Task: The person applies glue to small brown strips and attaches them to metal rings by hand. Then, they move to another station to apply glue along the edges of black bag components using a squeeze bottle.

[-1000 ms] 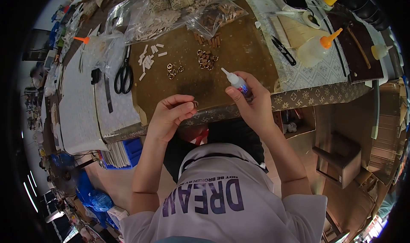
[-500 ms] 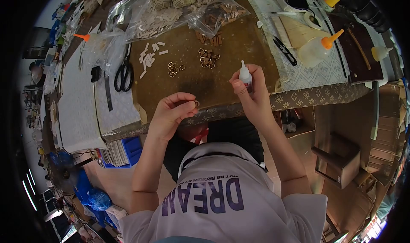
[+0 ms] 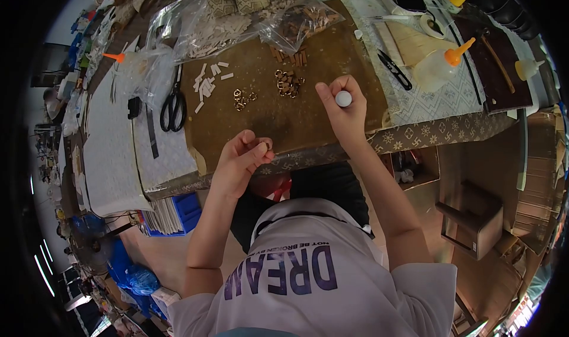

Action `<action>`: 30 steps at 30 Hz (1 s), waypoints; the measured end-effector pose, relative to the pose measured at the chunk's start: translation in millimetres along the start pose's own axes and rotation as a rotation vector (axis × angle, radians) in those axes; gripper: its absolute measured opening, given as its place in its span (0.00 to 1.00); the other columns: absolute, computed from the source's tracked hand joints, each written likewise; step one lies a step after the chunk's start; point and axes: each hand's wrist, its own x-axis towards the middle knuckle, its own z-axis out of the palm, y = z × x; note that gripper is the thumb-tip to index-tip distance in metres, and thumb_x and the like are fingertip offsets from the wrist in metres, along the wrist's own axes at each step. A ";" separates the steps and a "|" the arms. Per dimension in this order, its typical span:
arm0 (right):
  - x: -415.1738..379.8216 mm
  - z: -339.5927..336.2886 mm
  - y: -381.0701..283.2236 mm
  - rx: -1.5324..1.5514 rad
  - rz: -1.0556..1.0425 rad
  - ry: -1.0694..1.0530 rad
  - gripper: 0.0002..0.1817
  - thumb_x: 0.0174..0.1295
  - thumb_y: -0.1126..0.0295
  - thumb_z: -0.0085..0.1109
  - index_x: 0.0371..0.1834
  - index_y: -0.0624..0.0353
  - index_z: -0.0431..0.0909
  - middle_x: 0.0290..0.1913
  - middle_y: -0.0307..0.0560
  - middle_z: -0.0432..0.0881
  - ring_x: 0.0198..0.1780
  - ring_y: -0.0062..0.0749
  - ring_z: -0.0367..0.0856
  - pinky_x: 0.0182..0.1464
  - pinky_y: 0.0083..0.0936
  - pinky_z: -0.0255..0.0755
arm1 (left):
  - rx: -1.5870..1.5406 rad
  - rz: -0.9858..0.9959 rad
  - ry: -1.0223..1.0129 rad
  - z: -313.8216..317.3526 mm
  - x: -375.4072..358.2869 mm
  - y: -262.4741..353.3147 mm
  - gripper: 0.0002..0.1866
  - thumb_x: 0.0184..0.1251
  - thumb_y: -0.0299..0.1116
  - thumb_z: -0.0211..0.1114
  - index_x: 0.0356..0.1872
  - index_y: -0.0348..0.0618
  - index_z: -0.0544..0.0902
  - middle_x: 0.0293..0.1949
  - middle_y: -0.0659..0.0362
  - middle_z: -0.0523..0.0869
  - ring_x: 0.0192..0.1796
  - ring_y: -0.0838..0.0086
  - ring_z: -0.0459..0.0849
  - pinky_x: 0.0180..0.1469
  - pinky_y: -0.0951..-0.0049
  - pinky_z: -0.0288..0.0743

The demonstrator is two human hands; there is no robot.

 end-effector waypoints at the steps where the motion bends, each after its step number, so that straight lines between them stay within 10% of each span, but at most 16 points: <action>1: 0.6 -1.4 4.7 0.011 0.013 0.000 0.16 0.60 0.73 0.63 0.24 0.54 0.63 0.25 0.29 0.65 0.28 0.11 0.61 0.31 0.11 0.59 | -0.007 0.009 0.001 -0.8 0.4 -0.9 0.10 0.63 0.22 0.62 0.32 0.46 0.68 0.38 0.56 0.81 0.36 0.76 0.82 0.41 0.79 0.76; 30: -2.6 -1.2 -1.3 0.043 0.023 0.057 0.12 0.58 0.80 0.61 0.27 0.54 0.67 0.28 0.30 0.68 0.30 0.10 0.64 0.36 0.11 0.61 | -0.098 0.079 -0.043 3.1 2.1 -5.6 0.16 0.63 0.20 0.59 0.24 0.52 0.62 0.38 0.55 0.79 0.35 0.78 0.77 0.38 0.82 0.71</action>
